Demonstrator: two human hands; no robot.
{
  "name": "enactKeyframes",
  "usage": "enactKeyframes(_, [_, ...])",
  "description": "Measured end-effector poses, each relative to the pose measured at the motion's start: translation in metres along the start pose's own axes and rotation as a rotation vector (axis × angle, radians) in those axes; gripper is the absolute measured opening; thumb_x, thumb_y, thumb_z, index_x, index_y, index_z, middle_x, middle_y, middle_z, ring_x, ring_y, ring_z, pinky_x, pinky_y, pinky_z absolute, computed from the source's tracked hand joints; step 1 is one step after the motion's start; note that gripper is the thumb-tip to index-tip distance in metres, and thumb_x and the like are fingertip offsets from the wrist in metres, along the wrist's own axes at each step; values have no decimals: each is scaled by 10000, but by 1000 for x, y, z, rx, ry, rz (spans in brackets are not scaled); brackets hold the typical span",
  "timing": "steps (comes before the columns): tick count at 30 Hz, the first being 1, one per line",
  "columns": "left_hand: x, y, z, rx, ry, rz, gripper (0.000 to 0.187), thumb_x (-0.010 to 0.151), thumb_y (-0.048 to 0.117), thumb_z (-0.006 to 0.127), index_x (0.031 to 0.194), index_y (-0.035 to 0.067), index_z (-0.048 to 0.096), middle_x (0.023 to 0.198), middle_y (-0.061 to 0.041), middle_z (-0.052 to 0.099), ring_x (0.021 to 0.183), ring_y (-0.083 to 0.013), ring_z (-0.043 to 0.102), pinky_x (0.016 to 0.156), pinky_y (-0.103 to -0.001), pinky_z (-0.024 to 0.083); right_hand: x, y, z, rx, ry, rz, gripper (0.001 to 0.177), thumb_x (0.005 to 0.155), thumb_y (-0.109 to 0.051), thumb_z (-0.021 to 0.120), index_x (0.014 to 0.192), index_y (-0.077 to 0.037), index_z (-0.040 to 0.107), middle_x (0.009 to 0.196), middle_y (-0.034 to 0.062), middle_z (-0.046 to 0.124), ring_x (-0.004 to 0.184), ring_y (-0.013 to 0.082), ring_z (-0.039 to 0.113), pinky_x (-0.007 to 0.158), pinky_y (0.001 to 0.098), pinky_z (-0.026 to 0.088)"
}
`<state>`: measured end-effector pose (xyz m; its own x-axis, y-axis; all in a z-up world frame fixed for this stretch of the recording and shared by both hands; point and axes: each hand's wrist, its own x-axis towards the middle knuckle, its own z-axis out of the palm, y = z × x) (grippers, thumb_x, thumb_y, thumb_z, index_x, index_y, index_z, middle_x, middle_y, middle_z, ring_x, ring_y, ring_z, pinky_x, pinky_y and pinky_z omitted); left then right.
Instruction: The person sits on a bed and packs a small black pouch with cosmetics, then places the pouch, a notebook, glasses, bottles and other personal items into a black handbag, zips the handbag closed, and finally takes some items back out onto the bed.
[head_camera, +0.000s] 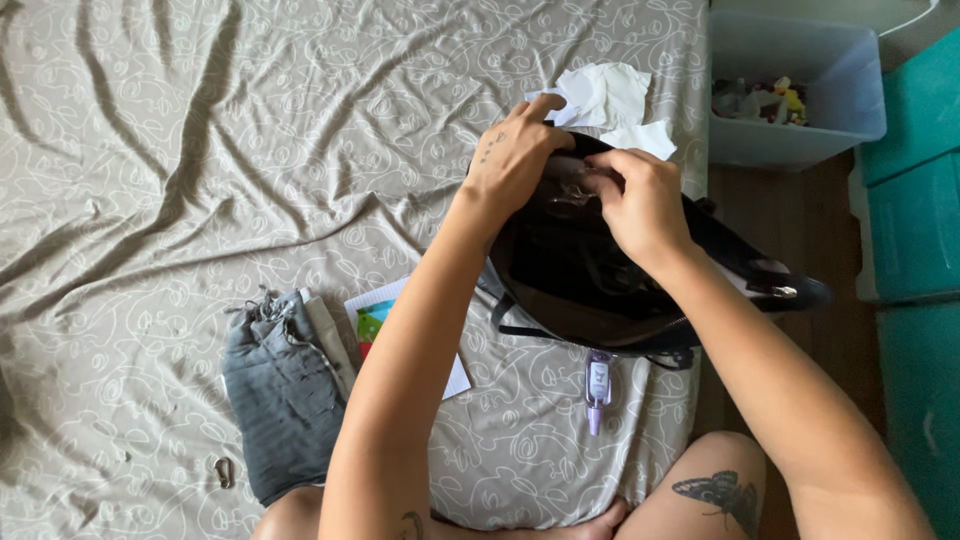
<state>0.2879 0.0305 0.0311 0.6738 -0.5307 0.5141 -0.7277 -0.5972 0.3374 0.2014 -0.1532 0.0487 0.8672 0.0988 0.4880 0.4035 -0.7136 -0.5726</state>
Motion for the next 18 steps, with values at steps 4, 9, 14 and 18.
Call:
enactKeyframes(4, [-24, 8, -9, 235, 20, -49, 453, 821, 92, 642, 1232, 276, 701, 1291, -98, 614, 1069, -291, 663, 836, -445, 546, 3, 6, 17, -9, 21, -21, 173, 880, 21, 767, 1051, 23, 741, 963, 201, 734, 867, 347, 731, 774, 400, 568])
enactKeyframes(9, [-67, 34, -24, 321, -196, -204, 769, 862, 16, 617, 1532, 358, 459, 1065, -132, 618, 812, -312, 709, 675, -407, 594, -12, 0, 30, -6, 5, -71, 175, 866, 48, 747, 1038, 23, 727, 979, 193, 728, 896, 369, 718, 796, 413, 568])
enactKeyframes(14, [-101, 66, -58, 42, -127, -256, 865, 758, -93, 600, 1539, 249, 452, 996, -155, 619, 720, -354, 709, 656, -451, 578, -51, -19, 16, 19, -11, -55, 198, 867, 45, 739, 1063, 18, 729, 1063, 191, 728, 975, 359, 723, 842, 395, 580])
enactKeyframes(18, [-130, 94, -85, -19, -228, -364, 910, 712, -138, 585, 1536, 225, 453, 989, -167, 612, 718, -378, 697, 631, -470, 559, -67, -31, 3, 53, -80, -22, 200, 863, 23, 752, 1062, 10, 738, 1081, 172, 739, 994, 332, 737, 867, 375, 591])
